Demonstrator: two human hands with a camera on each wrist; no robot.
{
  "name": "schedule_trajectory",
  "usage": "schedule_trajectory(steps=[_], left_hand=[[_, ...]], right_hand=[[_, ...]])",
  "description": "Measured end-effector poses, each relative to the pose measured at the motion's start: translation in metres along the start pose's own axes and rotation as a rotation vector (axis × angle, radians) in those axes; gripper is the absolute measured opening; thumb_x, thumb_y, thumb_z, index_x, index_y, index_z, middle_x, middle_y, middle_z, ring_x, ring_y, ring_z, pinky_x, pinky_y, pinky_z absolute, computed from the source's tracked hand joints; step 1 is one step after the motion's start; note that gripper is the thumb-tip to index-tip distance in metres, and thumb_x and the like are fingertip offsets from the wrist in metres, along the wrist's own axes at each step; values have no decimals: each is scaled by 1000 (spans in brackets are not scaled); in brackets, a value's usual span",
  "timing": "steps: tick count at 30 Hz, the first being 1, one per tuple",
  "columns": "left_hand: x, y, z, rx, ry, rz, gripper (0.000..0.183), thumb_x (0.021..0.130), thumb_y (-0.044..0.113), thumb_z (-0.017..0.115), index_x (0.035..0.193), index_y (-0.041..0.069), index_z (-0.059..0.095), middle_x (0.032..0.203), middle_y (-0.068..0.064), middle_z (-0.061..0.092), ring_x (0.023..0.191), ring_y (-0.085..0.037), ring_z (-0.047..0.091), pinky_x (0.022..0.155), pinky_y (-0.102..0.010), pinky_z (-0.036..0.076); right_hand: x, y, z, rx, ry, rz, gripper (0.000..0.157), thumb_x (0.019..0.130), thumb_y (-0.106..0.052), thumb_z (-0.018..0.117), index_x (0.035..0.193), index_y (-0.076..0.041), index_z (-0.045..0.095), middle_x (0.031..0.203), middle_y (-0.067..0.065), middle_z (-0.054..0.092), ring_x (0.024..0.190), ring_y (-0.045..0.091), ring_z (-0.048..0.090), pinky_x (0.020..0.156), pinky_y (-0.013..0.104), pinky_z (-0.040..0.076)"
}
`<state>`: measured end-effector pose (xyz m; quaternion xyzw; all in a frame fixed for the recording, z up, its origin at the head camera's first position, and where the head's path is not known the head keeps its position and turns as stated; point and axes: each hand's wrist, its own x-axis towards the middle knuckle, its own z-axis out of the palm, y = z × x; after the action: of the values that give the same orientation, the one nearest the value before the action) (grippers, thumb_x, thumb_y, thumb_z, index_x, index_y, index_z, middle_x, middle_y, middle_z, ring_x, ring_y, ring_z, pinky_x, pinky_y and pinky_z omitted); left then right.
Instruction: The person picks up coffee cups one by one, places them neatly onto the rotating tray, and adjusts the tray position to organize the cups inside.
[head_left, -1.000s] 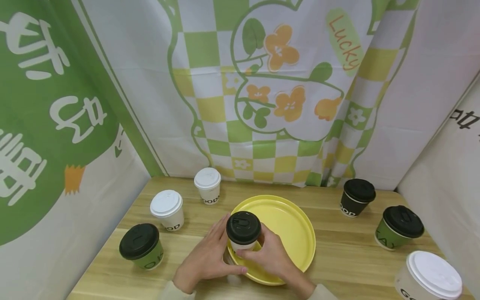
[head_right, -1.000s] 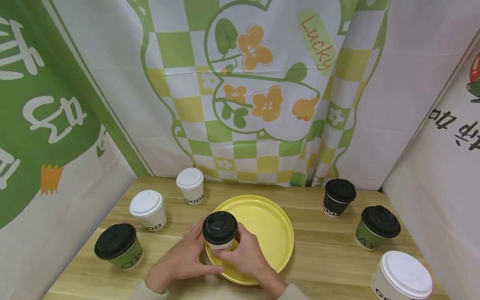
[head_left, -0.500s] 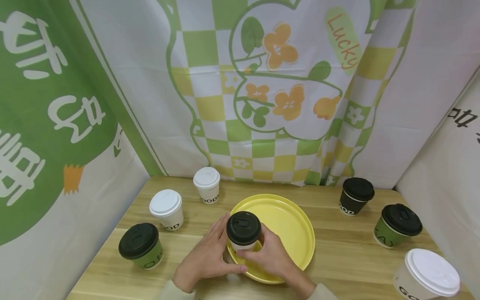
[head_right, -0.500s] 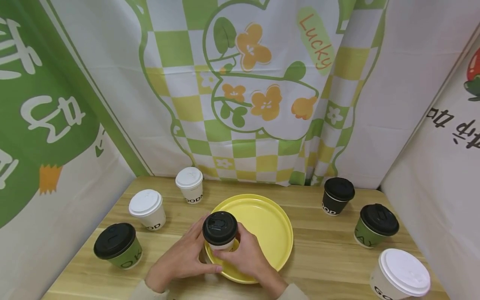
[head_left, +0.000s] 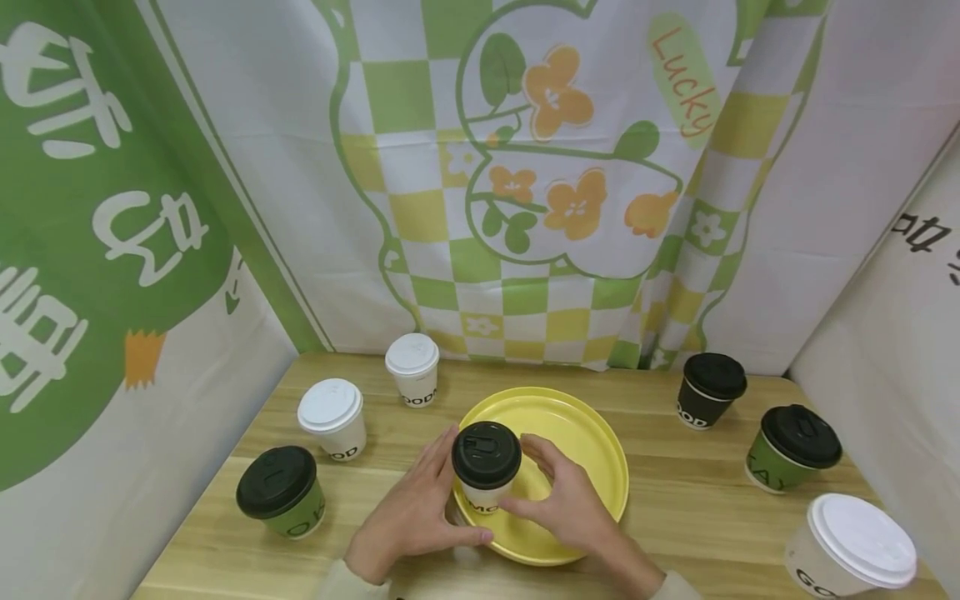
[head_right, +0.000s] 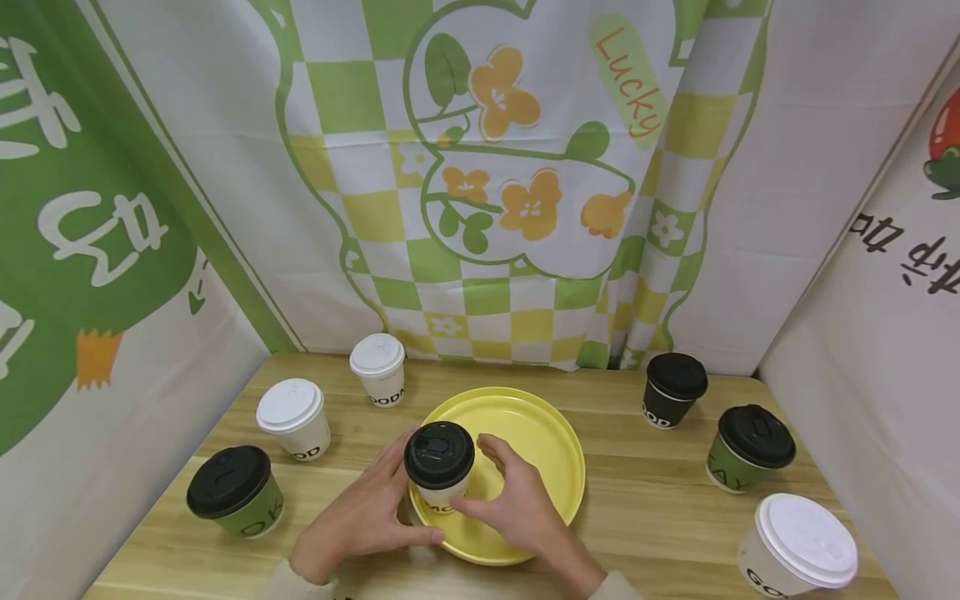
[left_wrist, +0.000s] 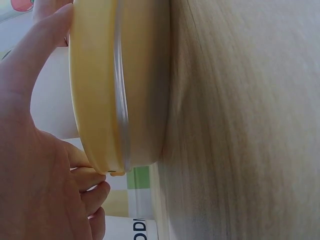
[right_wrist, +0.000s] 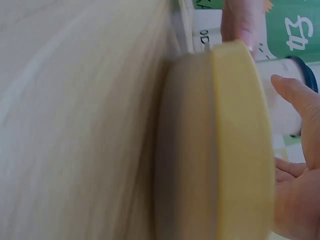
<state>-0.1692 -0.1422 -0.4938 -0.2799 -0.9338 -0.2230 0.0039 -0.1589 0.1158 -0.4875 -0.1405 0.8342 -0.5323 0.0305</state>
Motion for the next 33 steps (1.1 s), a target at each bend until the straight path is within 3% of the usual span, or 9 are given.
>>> schedule_trajectory(steps=[3, 14, 25, 33], left_hand=[[0, 0, 0, 1, -8, -12, 133, 79, 83, 71, 172, 12, 7, 177, -20, 13, 162, -44, 22, 128, -65, 31], [1, 2, 1, -23, -26, -36, 137, 77, 82, 73, 171, 7, 7, 178, -19, 10, 165, -41, 17, 130, -63, 26], [-1, 1, 0, -15, -21, -41, 137, 76, 83, 73, 171, 8, 8, 178, -17, 9, 165, -39, 17, 131, -62, 25], [1, 1, 1, -30, -14, -29, 137, 76, 82, 74, 171, 8, 8, 178, -18, 11, 164, -41, 18, 131, -62, 25]], right_hand=[[-3, -1, -11, -17, 41, 19, 94, 82, -34, 93, 157, -4, 46, 160, 14, 53, 150, 38, 49, 126, 56, 37], [-16, -1, -52, -42, 100, 70, 92, 84, -32, 92, 158, -8, 44, 164, 14, 47, 155, 34, 43, 129, 49, 32], [-35, -5, -86, -141, 147, 97, 93, 86, -46, 87, 161, -16, 40, 166, 14, 45, 155, 39, 41, 125, 50, 36], [-54, -8, -115, -230, 195, 138, 98, 86, -54, 84, 163, -15, 37, 168, 16, 42, 153, 46, 41, 123, 55, 37]])
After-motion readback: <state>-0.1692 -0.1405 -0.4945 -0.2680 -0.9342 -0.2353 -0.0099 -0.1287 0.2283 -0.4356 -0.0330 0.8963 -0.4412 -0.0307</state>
